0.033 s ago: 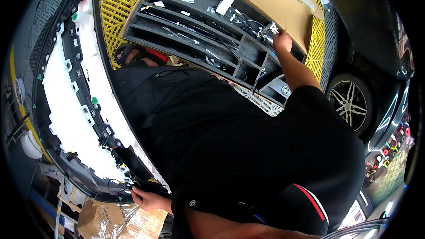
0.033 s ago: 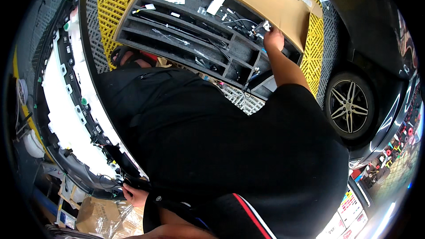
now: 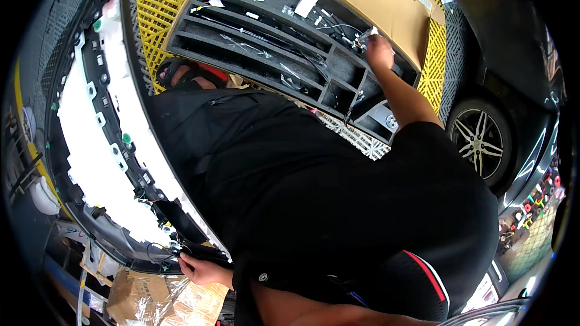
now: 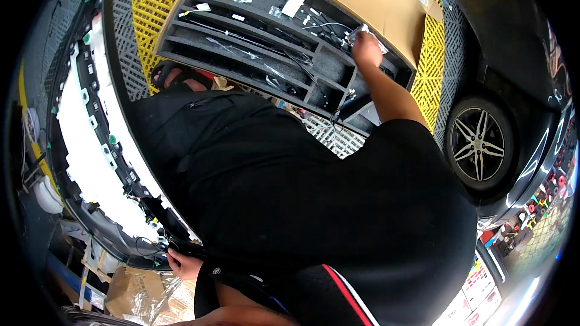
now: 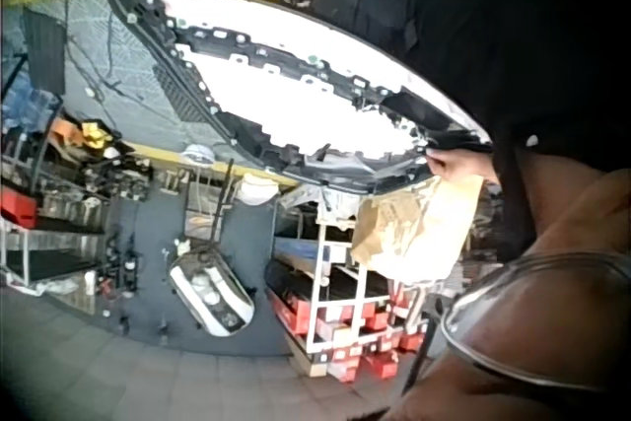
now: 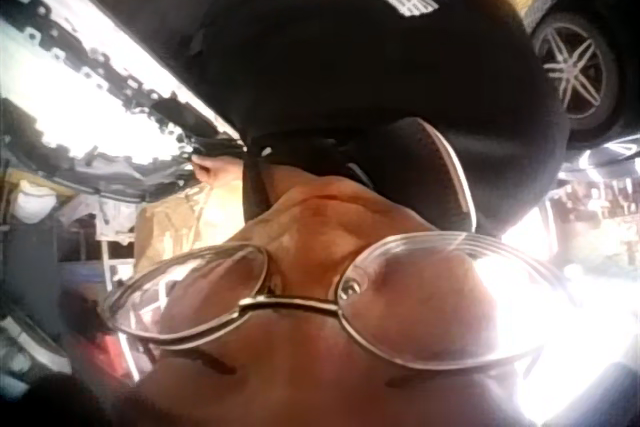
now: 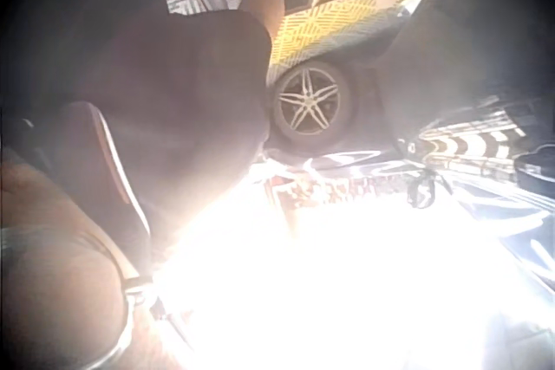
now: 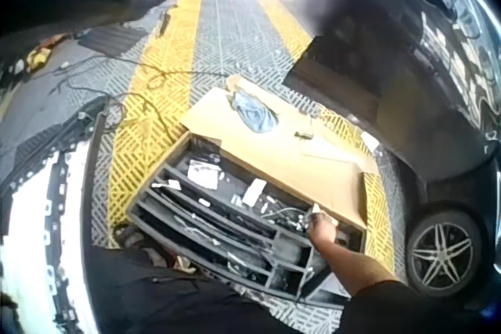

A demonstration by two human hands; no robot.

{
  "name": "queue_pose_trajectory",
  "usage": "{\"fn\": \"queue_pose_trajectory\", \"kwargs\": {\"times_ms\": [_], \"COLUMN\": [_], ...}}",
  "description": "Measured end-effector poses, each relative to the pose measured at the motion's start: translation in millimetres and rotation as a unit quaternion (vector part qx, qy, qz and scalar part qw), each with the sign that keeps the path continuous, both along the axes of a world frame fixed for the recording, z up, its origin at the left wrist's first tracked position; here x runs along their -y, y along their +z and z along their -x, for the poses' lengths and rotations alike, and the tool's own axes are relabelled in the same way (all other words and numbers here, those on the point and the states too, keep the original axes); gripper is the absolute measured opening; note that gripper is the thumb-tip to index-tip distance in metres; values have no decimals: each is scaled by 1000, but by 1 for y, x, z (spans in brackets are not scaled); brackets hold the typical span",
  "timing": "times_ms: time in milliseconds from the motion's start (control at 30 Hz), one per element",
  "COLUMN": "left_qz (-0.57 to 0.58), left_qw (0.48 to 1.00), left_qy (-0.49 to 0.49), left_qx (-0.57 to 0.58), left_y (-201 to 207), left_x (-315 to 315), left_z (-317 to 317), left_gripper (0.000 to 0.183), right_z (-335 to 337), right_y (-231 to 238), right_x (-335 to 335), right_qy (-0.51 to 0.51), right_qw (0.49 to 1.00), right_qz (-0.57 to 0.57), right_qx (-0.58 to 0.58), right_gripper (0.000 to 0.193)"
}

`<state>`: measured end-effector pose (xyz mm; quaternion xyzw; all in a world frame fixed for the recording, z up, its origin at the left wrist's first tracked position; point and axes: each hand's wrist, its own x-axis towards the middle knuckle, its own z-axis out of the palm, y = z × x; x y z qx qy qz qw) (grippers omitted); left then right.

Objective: The person routes and organizes wires within a car door panel, secures them with zip ties, and trims the excess using a cutter.

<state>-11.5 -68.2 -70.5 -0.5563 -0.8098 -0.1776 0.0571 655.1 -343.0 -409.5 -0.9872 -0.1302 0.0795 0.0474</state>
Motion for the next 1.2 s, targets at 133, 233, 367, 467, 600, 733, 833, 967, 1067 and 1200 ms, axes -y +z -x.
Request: {"fn": "queue_pose_trajectory", "kwargs": {"times_ms": [133, 233, 367, 467, 600, 733, 833, 967, 1067, 1200], "left_qz": [11, 7, -13, -6, -7, -10, -14, -18, -18, -15], "left_qw": [1000, 999, 999, 999, 998, 997, 998, 998, 999, 999], "left_qy": [3, -21, -32, -54, -52, -72, -59, -53, -44, -44], "left_qx": [-2, 30, 6, 2, -21, -15, -4, 3, 2, -13], "left_y": [0, -5, -5, -13, -10, -10, -11, -10, -8, -4], "left_x": [4, -8, -1, -1, -1, -3, -2, 0, 4, 4], "left_z": [5, -1, 6, 14, 19, 27, 23, 20, 20, 14], "left_gripper": [39, 41, 42, 38, 42, 40, 39, 39, 39, 38], "right_z": [65, 120, 183, 207, 204, 181, 152, 105, 78, 45], "right_y": [6, 42, 55, 25, 18, 16, 7, 2, 2, -18], "right_x": [-73, -127, -148, -149, -163, -185, -206, -238, -255, -279], "right_qy": [192, 287, 441, 498, 433, 393, 377, 320, 319, 324], "right_qw": [977, 922, 845, 849, 882, 900, 904, 925, 928, 933], "right_qz": [-86, -248, -175, -94, -106, -139, -192, -157, -117, -113], "right_qx": [-35, -79, -246, -148, -150, -127, -65, -130, -150, -108], "right_gripper": [34, 30, 42, 36, 32, 34, 31, 23, 29, 27]}}
